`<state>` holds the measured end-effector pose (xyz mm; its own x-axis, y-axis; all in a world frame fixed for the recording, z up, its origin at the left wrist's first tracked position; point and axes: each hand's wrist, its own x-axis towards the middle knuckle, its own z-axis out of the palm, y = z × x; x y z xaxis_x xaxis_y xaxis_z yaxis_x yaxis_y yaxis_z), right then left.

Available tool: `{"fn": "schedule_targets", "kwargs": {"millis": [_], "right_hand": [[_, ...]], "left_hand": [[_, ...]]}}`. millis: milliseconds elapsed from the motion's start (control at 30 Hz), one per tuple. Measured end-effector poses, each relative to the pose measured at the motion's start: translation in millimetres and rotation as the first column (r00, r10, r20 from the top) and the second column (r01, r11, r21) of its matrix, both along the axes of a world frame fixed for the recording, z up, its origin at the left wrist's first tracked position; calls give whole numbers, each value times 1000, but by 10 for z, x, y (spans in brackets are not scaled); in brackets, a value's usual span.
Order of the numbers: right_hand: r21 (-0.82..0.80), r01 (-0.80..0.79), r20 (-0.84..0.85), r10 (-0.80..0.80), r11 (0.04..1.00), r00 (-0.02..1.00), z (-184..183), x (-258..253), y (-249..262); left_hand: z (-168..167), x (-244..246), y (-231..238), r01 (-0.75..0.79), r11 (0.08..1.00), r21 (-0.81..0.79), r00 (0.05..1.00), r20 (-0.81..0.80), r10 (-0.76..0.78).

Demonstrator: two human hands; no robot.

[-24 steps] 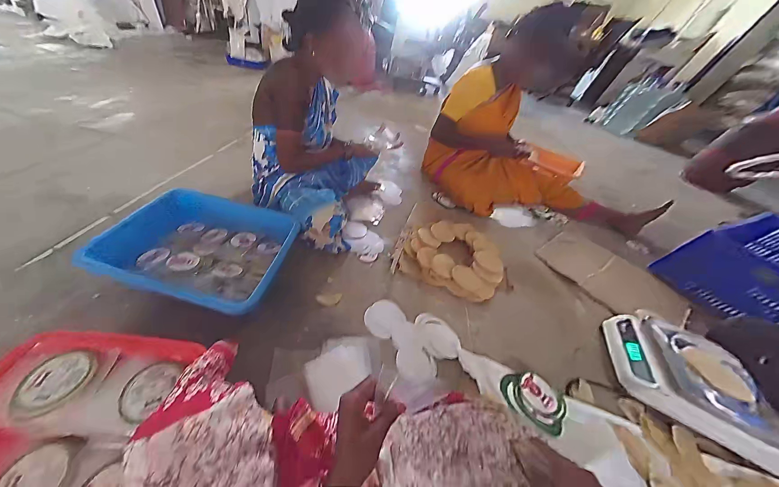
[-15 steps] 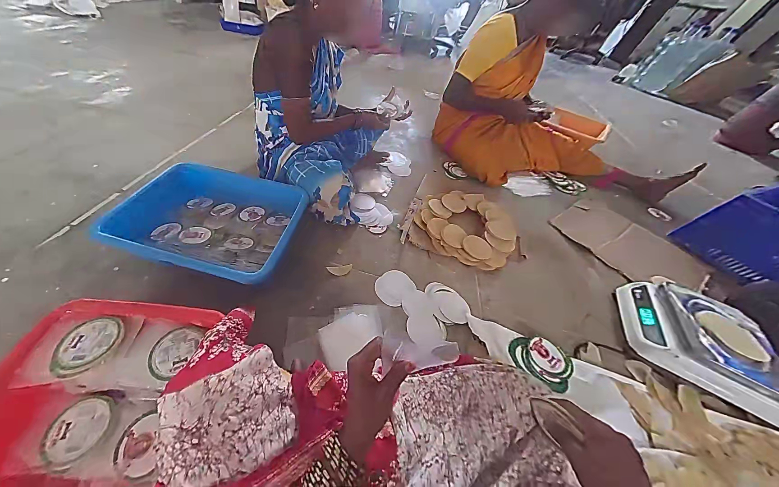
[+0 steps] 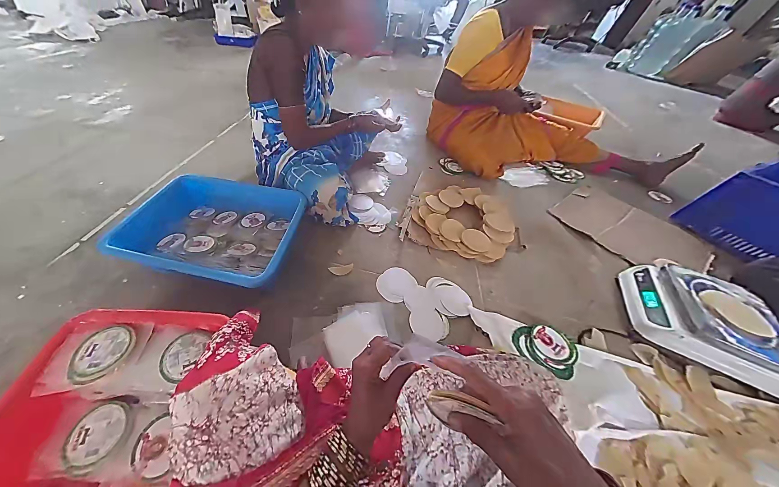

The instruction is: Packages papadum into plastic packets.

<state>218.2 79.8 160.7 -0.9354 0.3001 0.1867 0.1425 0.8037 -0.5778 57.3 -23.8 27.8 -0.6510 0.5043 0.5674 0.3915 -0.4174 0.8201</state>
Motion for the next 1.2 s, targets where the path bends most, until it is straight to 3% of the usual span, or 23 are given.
{"fn": "schedule_targets", "kwargs": {"millis": [200,433,567,633,767,833,967,1100,1200], "right_hand": [[-246,30,172,14,969,985,28,-65,-116],[-199,21,-89,-40,980,995,-130,-91,-192],[-301,-2,-155,-47,954,987,16,-34,-202],[-358,-51,-279,-55,932,959,94,9,-183],[-331,-18,-387,-118,943,915,217,189,-30],[-231,88,-318,-161,969,934,164,341,113],[164,278,-60,-272,946,960,-265,640,423],[212,303,249,-351,929,902,-812,912,609],[193,318,301,-364,928,881,-958,1001,670]], "left_hand": [[14,-5,-17,16,1000,-14,985,-174,-18],[54,33,-20,51,995,-88,950,-302,-76],[11,1,3,-11,1000,-6,979,-206,10],[16,-37,-11,-48,999,21,989,-141,51],[44,-105,-42,-117,990,85,985,-114,126],[49,-128,-54,-138,985,100,981,-120,150],[70,-131,-59,-161,981,104,975,-134,175],[90,-114,-83,-109,987,122,981,-148,127],[99,-101,-87,-90,988,125,983,-151,109]]}}
